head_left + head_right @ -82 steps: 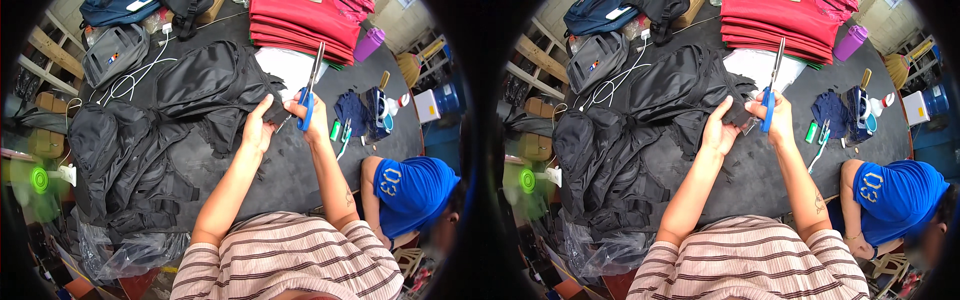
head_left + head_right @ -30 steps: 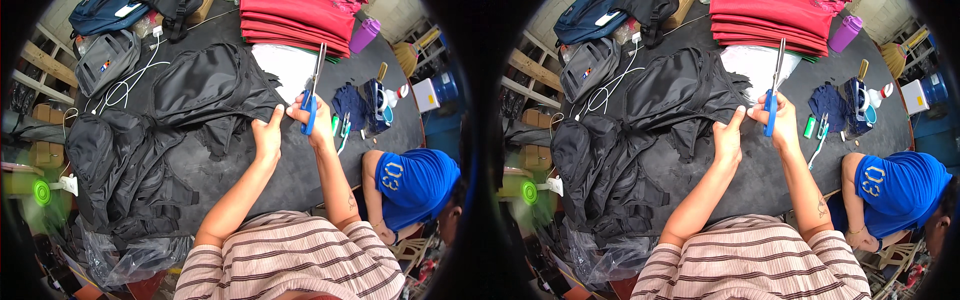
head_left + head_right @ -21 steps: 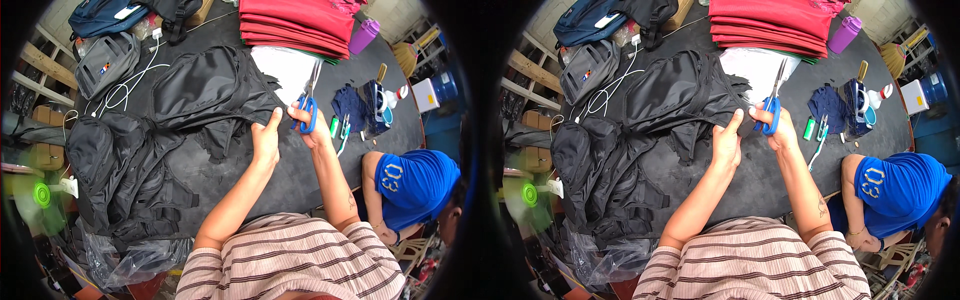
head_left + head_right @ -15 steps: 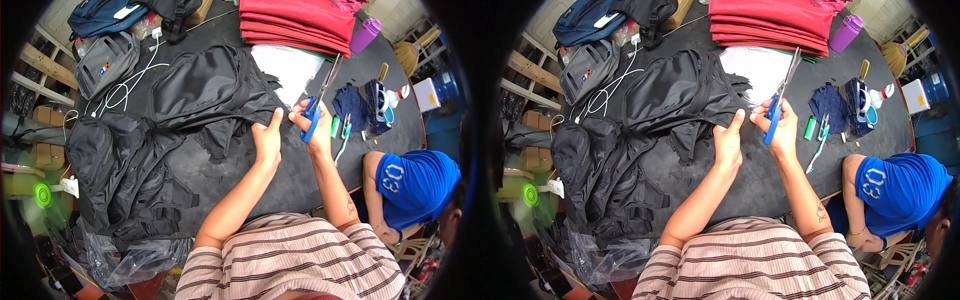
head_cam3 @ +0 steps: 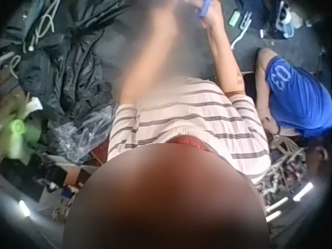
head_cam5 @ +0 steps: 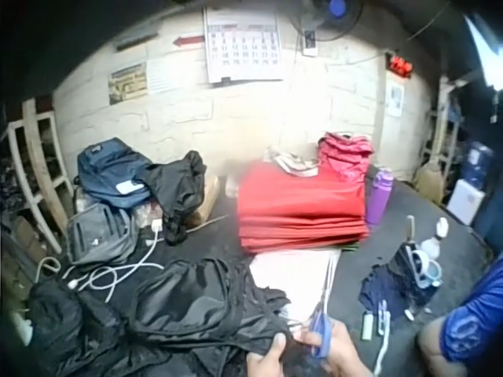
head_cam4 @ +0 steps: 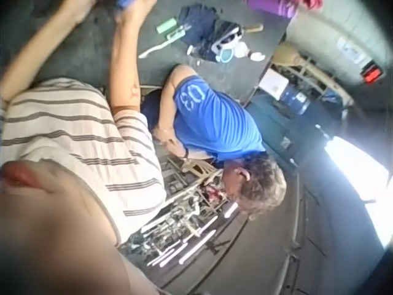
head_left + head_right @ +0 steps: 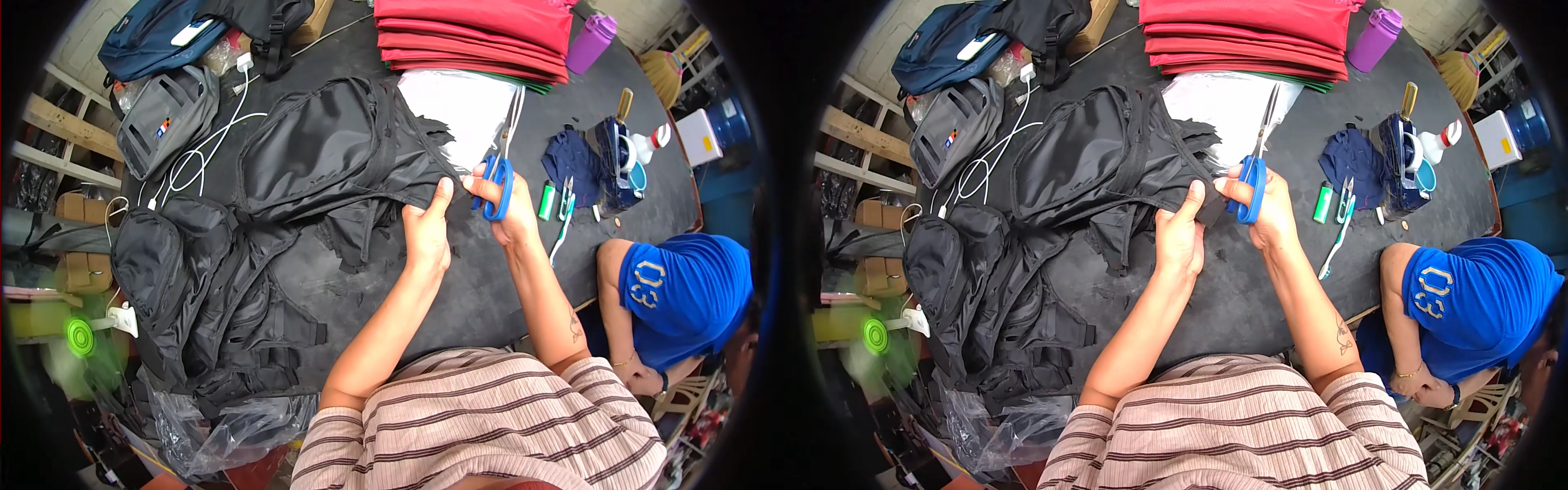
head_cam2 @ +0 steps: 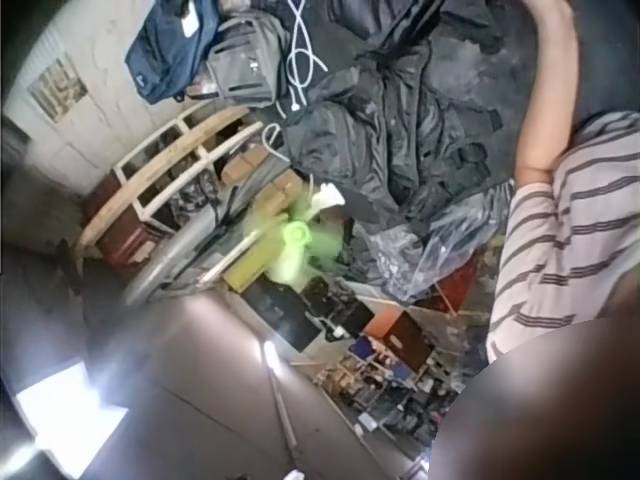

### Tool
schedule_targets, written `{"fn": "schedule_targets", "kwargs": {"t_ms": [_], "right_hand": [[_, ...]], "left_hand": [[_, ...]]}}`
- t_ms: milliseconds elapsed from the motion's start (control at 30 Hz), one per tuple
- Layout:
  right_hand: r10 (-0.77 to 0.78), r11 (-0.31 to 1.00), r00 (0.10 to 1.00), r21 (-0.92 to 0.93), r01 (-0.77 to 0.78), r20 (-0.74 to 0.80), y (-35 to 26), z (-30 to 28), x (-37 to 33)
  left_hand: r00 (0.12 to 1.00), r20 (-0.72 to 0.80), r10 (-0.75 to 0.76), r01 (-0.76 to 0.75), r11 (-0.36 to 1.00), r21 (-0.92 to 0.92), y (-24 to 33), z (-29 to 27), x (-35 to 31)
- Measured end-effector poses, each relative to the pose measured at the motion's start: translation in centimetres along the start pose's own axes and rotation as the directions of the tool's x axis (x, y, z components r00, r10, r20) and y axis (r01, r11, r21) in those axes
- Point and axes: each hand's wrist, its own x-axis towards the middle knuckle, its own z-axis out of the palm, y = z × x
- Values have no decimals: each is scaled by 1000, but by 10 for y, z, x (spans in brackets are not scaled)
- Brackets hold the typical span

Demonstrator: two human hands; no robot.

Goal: Trimming loose threads from black bags using scissors.

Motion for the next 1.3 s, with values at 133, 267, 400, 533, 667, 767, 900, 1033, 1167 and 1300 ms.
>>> {"fn": "schedule_targets", "kwargs": {"t_ms": [133,267,400,533,667,767,900,1033,1167,1300], "right_hand": [[73,993,997,95,-73,2,-3,-1,0],[110,979,993,178,-99,-51,-1,-4,1],[6,999,999,-32,-7,-53,5,-6,-2],[6,998,999,-68,-8,-31,4,-9,-15],[117,974,989,-203,-97,88,12,-29,-42],[205,960,953,-237,-151,222,26,-42,-69],[251,957,911,-227,-182,326,27,-39,-86],[256,935,909,-323,-147,327,18,-39,-82],[248,928,920,-348,-136,303,12,-33,-79],[235,927,932,-351,-130,276,12,-28,-79]], "left_hand": [[1000,23,-8,9,999,-31,-1,0,1],[996,89,-11,16,998,-59,-6,-3,6],[990,-62,125,-116,983,140,-16,1,8],[985,-126,117,-105,990,96,-15,2,7],[999,-46,15,-13,999,40,-1,4,0],[1000,-1,-26,26,999,20,-2,2,0],[999,-27,31,-28,996,85,-4,0,1],[997,19,72,-74,986,151,-4,-4,0],[996,-1,87,-85,983,165,-4,-3,-1],[995,-23,101,-97,988,124,-1,0,-3]]}}
